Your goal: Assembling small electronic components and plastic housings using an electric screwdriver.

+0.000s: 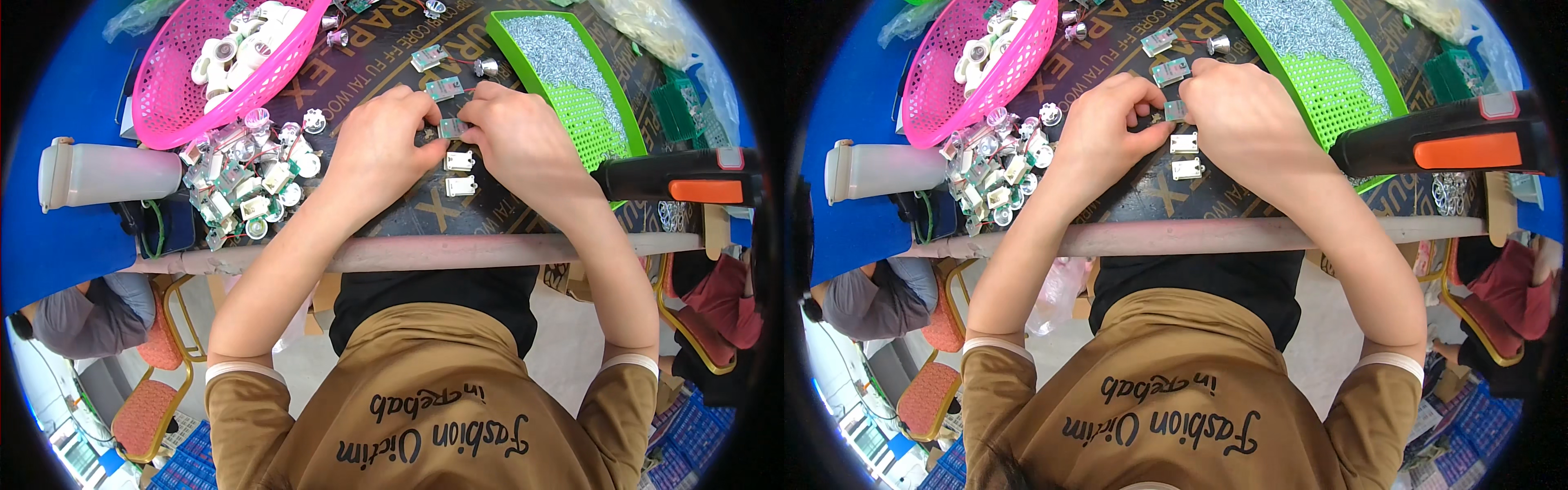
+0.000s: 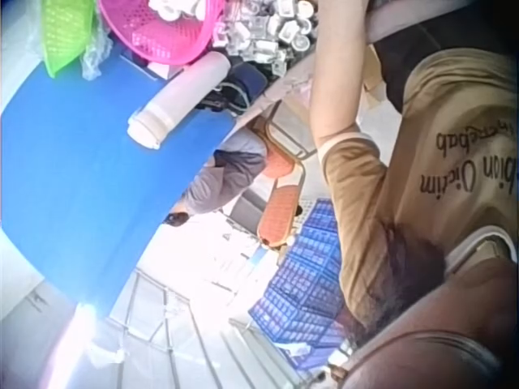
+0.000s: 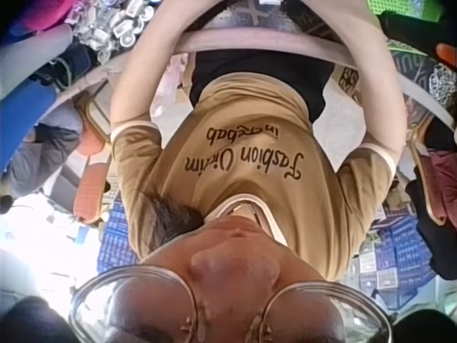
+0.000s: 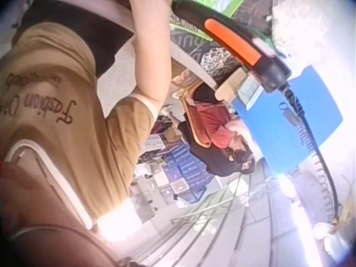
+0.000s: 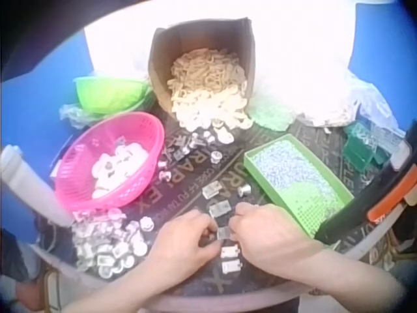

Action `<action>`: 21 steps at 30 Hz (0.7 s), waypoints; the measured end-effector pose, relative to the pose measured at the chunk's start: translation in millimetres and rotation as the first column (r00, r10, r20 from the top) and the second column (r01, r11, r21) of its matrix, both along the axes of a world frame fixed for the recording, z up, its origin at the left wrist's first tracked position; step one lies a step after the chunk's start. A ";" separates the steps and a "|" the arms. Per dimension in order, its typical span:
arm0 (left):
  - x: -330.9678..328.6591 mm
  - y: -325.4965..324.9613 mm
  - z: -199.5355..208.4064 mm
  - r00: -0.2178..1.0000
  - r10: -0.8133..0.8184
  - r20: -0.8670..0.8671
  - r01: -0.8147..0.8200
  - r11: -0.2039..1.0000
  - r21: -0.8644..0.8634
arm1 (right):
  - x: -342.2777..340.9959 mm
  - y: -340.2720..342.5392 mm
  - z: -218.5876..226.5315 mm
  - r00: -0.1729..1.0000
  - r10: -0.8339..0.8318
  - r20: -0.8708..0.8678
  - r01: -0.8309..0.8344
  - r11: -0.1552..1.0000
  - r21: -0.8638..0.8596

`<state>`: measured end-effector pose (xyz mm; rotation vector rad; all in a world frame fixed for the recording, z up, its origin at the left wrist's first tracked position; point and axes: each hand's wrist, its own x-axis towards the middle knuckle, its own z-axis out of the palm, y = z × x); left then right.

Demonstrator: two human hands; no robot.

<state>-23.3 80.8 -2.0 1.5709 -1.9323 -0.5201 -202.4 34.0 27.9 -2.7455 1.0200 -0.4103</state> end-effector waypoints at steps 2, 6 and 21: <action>0.4 0.5 2.4 0.993 0.019 -0.115 -0.014 0.999 0.045 | 1.0 0.8 0.7 1.000 -0.007 -0.009 0.007 1.000 -0.003; 3.1 0.6 1.7 0.962 0.028 -0.273 0.004 0.993 0.118 | 1.8 0.9 -0.9 1.000 -0.007 0.003 0.007 1.000 -0.029; 0.6 -4.5 0.6 0.989 -0.006 -0.145 0.013 0.999 0.047 | -8.1 3.1 -15.4 0.914 -0.239 0.328 0.095 0.912 0.399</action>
